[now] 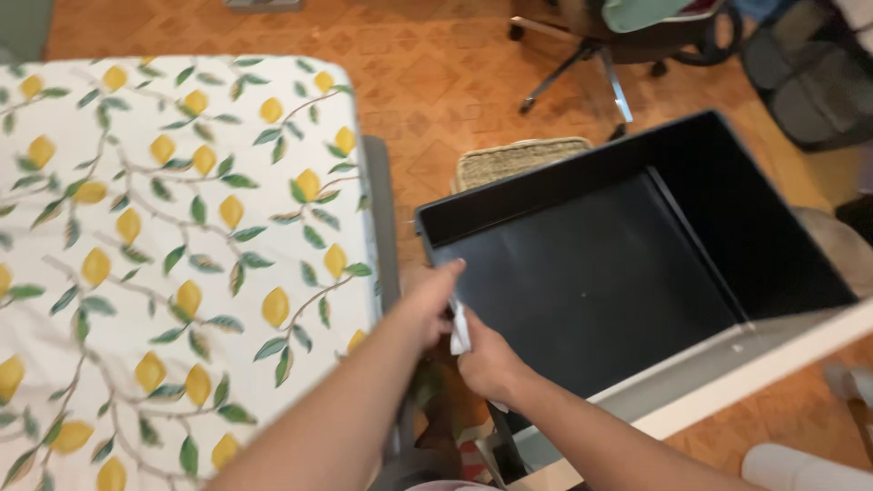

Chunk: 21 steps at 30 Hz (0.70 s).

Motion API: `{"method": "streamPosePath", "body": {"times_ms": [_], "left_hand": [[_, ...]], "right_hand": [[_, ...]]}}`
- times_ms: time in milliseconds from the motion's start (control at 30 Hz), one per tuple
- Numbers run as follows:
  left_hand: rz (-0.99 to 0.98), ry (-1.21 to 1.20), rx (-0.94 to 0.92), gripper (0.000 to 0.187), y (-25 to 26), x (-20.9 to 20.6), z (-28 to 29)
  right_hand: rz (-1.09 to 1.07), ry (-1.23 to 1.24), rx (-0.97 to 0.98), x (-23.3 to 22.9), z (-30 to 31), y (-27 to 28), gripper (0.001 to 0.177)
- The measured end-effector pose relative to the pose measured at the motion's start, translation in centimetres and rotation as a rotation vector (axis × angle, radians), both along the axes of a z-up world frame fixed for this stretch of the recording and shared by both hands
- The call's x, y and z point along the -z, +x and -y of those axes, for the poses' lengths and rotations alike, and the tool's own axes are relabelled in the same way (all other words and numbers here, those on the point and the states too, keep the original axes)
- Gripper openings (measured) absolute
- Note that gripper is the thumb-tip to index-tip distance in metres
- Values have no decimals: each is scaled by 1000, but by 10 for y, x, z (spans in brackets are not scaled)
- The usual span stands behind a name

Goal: The person removes folded clothes from a drawer, places them on a bed, and then wipes the inside of the drawer with a wet wipe. The person handles several folded garments and a wet wipe.

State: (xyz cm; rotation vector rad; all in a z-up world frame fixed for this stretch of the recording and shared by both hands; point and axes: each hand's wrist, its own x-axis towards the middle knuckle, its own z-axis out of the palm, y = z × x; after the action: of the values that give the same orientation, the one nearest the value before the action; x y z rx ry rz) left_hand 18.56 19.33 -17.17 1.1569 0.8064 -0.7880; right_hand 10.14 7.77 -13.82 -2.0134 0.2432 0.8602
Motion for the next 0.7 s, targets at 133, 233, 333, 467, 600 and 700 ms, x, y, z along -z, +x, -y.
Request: {"method": "streamPosePath", "body": {"times_ms": [133, 233, 333, 467, 600, 700], "left_hand": [[11, -6, 102, 36, 20, 20, -5], [11, -42, 81, 28, 0, 23, 1], [17, -91, -2, 26, -25, 17, 15], [76, -188, -98, 26, -54, 8, 34], [98, -259, -244, 29, -98, 5, 51], [-3, -329, -365, 28, -136, 8, 60]], "right_hand": [[90, -65, -85, -14, 15, -7, 86], [54, -168, -161, -33, 29, -15, 87], [-54, -230, -204, -56, 44, -21, 93], [-88, -265, -222, -73, 68, -33, 95], [361, -99, -292, -68, 101, -58, 94], [117, -161, -422, -70, 124, -68, 101]]}}
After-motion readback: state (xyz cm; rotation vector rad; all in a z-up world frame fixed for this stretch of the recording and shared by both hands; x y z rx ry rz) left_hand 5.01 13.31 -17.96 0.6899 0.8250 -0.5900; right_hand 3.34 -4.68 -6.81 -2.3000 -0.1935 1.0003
